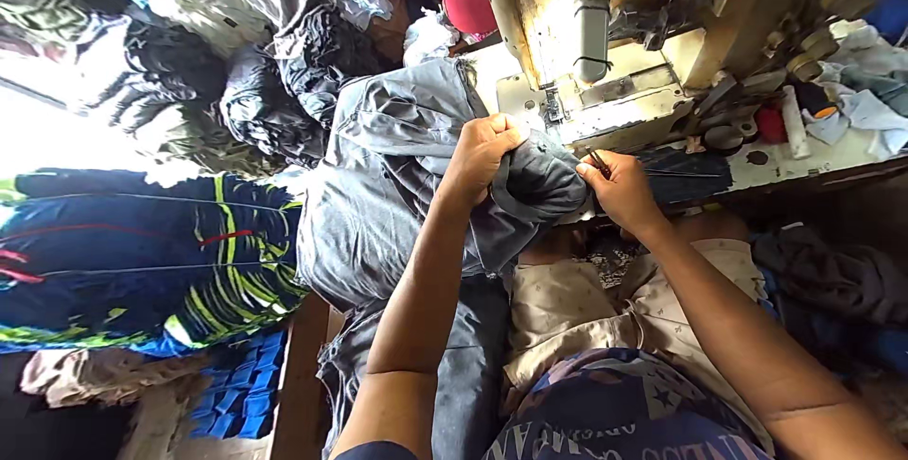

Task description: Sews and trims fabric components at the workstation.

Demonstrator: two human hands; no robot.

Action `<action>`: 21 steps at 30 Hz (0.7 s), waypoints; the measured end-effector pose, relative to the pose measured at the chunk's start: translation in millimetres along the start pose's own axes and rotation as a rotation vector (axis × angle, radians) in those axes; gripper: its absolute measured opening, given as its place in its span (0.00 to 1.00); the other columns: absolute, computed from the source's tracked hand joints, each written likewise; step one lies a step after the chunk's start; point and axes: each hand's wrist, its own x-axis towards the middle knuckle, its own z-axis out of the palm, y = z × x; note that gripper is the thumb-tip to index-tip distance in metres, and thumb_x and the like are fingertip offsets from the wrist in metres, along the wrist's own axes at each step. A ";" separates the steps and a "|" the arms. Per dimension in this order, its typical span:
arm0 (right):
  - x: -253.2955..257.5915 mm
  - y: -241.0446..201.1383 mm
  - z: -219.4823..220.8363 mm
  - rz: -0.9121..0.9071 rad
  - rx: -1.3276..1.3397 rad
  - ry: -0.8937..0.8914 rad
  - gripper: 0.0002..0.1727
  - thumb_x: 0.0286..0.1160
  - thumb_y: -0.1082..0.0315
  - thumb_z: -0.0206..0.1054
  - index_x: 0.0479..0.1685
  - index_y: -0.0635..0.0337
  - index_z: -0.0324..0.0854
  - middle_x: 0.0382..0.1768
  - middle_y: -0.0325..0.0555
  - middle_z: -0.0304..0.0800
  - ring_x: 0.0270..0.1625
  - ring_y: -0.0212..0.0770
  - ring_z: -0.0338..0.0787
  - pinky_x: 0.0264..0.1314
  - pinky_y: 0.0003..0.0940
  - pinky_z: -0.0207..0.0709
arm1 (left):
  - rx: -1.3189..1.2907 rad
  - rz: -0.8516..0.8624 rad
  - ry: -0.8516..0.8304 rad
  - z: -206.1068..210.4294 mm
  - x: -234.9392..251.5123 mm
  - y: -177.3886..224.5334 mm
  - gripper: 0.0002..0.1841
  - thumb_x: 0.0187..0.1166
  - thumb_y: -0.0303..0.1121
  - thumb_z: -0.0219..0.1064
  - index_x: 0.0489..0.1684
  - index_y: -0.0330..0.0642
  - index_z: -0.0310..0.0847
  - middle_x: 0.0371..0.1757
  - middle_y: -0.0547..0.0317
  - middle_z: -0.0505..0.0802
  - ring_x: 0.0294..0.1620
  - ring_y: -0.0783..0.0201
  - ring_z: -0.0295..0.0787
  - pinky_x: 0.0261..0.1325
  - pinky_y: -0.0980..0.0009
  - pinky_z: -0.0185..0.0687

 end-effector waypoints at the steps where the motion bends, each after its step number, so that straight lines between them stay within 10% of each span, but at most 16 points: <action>1: -0.1 0.0 1.9 0.007 -0.024 -0.002 0.12 0.86 0.56 0.64 0.36 0.51 0.85 0.26 0.40 0.83 0.22 0.38 0.78 0.24 0.40 0.72 | -0.016 0.003 -0.008 1.3 -0.5 -0.8 0.10 0.87 0.31 0.61 0.36 0.37 0.83 0.31 0.55 0.90 0.33 0.64 0.88 0.41 0.63 0.87; 7: 6.2 -16.3 7.5 -0.208 -0.038 0.162 0.13 0.83 0.59 0.69 0.57 0.56 0.85 0.42 0.42 0.84 0.33 0.34 0.81 0.32 0.31 0.78 | 0.035 0.063 0.030 8.1 2.6 -5.8 0.09 0.85 0.29 0.66 0.35 0.36 0.86 0.33 0.56 0.91 0.35 0.65 0.88 0.41 0.67 0.88; 13: 23.5 -30.2 22.8 -0.296 0.028 0.158 0.09 0.77 0.63 0.74 0.45 0.60 0.90 0.35 0.39 0.89 0.34 0.29 0.85 0.37 0.26 0.82 | 0.010 0.027 -0.047 10.5 6.4 -8.6 0.09 0.83 0.27 0.67 0.31 0.36 0.83 0.26 0.56 0.89 0.28 0.67 0.86 0.35 0.69 0.85; 16: 22.1 -33.4 20.9 -0.297 0.224 0.140 0.05 0.78 0.71 0.70 0.34 0.61 0.83 0.27 0.39 0.81 0.25 0.29 0.79 0.24 0.24 0.74 | 0.041 0.023 -0.042 10.0 7.5 -12.6 0.10 0.82 0.28 0.68 0.27 0.37 0.81 0.22 0.58 0.86 0.23 0.68 0.83 0.30 0.71 0.81; 21: 19.9 -19.9 3.8 -0.247 0.491 -0.009 0.17 0.92 0.58 0.55 0.58 0.61 0.82 0.30 0.37 0.80 0.20 0.27 0.69 0.18 0.22 0.62 | -0.076 -0.016 -0.056 5.7 6.8 -16.2 0.08 0.85 0.28 0.65 0.33 0.35 0.82 0.27 0.55 0.88 0.28 0.66 0.86 0.36 0.68 0.86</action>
